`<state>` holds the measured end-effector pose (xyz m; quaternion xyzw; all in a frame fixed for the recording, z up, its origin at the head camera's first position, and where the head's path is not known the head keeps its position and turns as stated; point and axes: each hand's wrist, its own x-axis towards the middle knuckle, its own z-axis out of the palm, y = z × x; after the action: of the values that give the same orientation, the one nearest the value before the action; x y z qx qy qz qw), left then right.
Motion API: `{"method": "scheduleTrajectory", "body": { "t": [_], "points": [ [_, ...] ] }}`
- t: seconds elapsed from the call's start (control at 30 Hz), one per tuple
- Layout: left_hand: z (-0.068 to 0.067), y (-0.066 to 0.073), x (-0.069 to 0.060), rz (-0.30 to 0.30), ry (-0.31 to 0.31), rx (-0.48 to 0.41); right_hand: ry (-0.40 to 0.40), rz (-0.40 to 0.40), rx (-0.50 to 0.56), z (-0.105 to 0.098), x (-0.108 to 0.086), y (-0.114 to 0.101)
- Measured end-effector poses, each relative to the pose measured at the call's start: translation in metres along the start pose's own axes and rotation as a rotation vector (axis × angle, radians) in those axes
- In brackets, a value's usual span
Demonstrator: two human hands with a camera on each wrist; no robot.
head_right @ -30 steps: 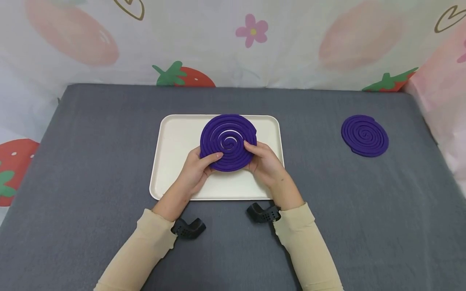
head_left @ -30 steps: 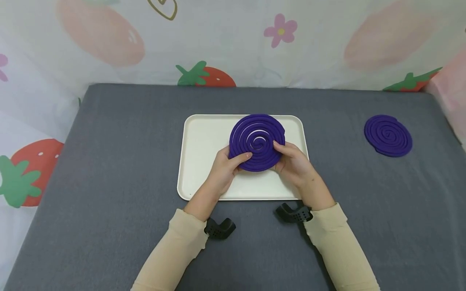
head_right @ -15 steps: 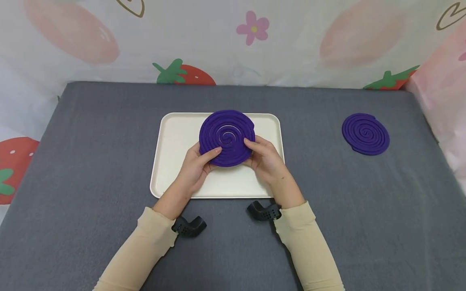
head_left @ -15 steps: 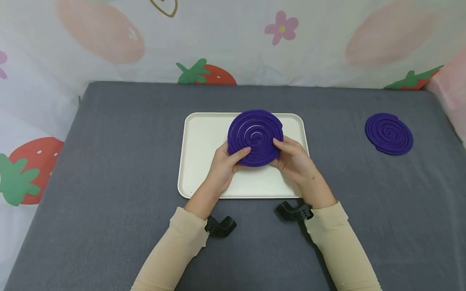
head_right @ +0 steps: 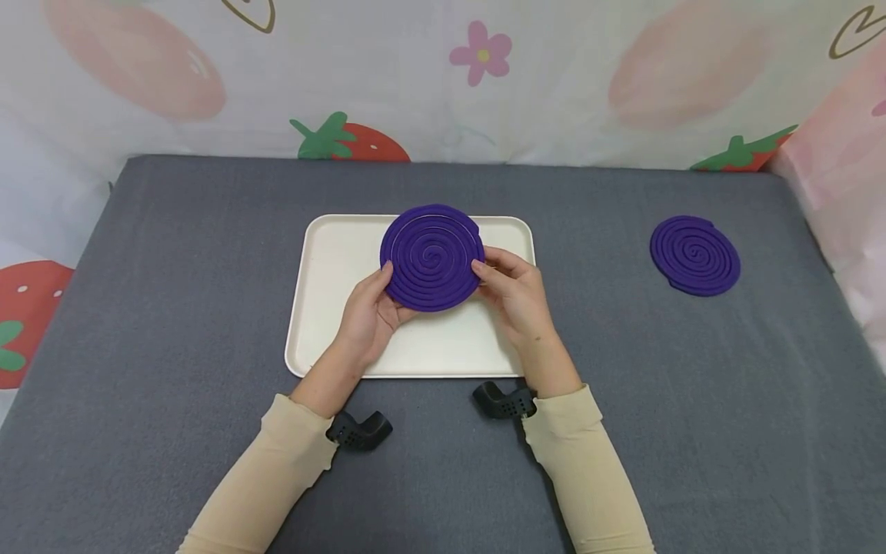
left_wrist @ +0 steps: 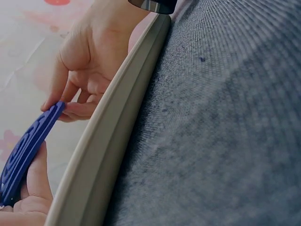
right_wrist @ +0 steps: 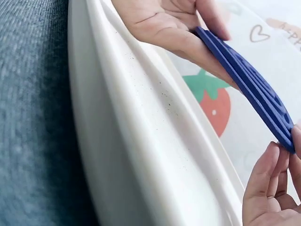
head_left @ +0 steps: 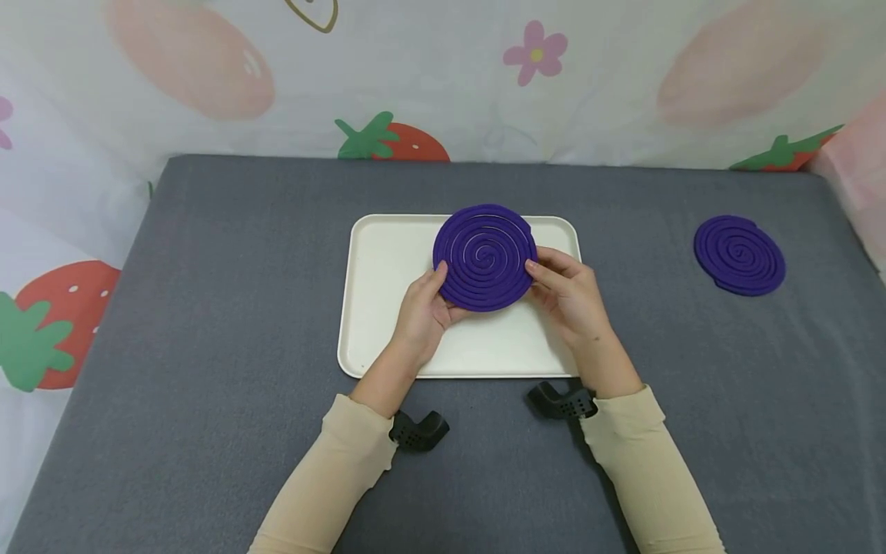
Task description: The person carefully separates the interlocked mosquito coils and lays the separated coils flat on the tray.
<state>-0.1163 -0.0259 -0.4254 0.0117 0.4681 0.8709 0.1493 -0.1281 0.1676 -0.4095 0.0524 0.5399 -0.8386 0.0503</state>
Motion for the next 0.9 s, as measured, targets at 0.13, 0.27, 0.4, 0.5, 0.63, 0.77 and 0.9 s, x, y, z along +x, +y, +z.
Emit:
{"method": "scheduleTrajectory", "body": {
  "t": [0.13,0.27,0.4,0.5,0.63,0.77,0.9],
  "points": [
    [0.0003,0.0006,-0.0002,-0.01,-0.003,-0.046,0.026,-0.014,-0.021,-0.0011,0.0008,0.0009],
    [0.0013,0.0012,-0.0002,-0.032,0.003,-0.09,0.033,-0.021,-0.005,-0.0016,0.0011,0.0013],
    [0.0019,0.0014,-0.0001,-0.041,0.017,-0.117,0.049,-0.017,0.006,-0.0005,0.0009,0.0011],
    [0.0016,0.0009,0.0,-0.018,0.013,-0.093,0.069,-0.021,-0.003,0.0004,0.001,0.0011],
    [0.0012,-0.0007,-0.0008,0.034,-0.016,-0.012,0.103,-0.054,-0.027,0.0012,0.0012,0.0015],
    [0.0003,-0.0029,-0.0007,0.067,-0.02,0.067,0.118,-0.085,-0.054,0.0011,0.001,0.0019],
    [-0.001,-0.0043,0.0005,0.074,-0.01,0.124,0.104,-0.073,-0.058,-0.0001,0.0012,0.0017]
  ]
}}
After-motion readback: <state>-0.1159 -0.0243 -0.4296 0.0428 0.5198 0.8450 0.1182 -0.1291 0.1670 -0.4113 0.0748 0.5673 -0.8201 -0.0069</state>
